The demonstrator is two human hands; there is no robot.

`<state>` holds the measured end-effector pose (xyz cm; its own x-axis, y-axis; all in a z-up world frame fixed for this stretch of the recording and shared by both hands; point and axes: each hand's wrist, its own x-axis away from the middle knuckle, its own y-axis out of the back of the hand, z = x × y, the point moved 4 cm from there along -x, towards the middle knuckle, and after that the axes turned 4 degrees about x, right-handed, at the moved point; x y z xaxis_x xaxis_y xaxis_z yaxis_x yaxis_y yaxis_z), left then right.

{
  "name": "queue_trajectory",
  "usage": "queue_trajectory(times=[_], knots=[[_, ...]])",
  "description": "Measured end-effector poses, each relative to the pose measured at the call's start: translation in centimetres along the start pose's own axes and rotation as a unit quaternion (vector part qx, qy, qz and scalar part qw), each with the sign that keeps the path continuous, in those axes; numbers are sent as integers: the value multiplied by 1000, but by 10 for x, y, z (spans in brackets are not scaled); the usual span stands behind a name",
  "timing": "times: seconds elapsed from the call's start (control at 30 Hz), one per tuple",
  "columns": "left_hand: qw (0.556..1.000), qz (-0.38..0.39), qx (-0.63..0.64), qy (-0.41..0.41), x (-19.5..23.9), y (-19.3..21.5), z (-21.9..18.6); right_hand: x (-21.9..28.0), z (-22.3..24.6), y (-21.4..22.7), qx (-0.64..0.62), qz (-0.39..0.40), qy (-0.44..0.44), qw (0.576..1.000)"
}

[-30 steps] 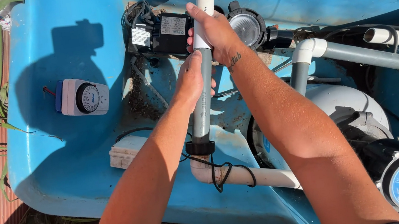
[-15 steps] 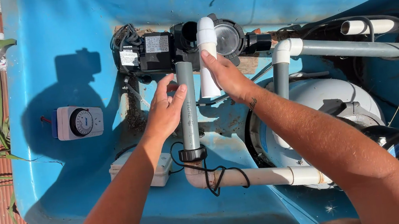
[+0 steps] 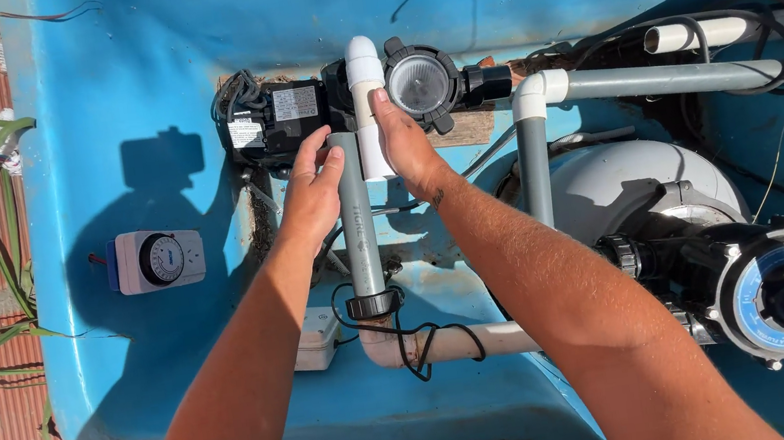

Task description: The person removes a section of white PVC pipe from a pool filtration system, applies glue to a new pipe segment and elbow fitting, and reassembles the connection. The person then secures the new pipe section into place within the blue equipment housing.

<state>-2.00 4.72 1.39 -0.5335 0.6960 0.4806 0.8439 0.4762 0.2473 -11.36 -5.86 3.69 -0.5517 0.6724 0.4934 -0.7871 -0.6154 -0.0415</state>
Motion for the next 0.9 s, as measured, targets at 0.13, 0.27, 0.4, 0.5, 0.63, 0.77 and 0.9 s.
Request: queue_trajectory(times=[0.13,0.27,0.4,0.5,0.63,0.77,0.9], knots=[[1000,-14,-23,1,-7,1,9,9,-1,3,-9,4,-13,1000],[997,-39,-64,24,-25,6,7,-5,-25,7,-4,-7,-46,999],[989,-42,-135,33,-43,1,-13,-5,-48,3,24,-23,-49,998],[988,-22,-151,32,-44,-14,-36,-29,-70,-5,51,-26,-44,997],[980,-18,-195,30,-69,-8,-27,-40,-67,-5,26,-22,-23,999],[982,-41,-181,20,-77,-2,-31,-42,-60,-2,41,-26,-1,999],[979,-57,-194,-4,-69,-2,-52,-38,-43,15,79,-38,-3,996]])
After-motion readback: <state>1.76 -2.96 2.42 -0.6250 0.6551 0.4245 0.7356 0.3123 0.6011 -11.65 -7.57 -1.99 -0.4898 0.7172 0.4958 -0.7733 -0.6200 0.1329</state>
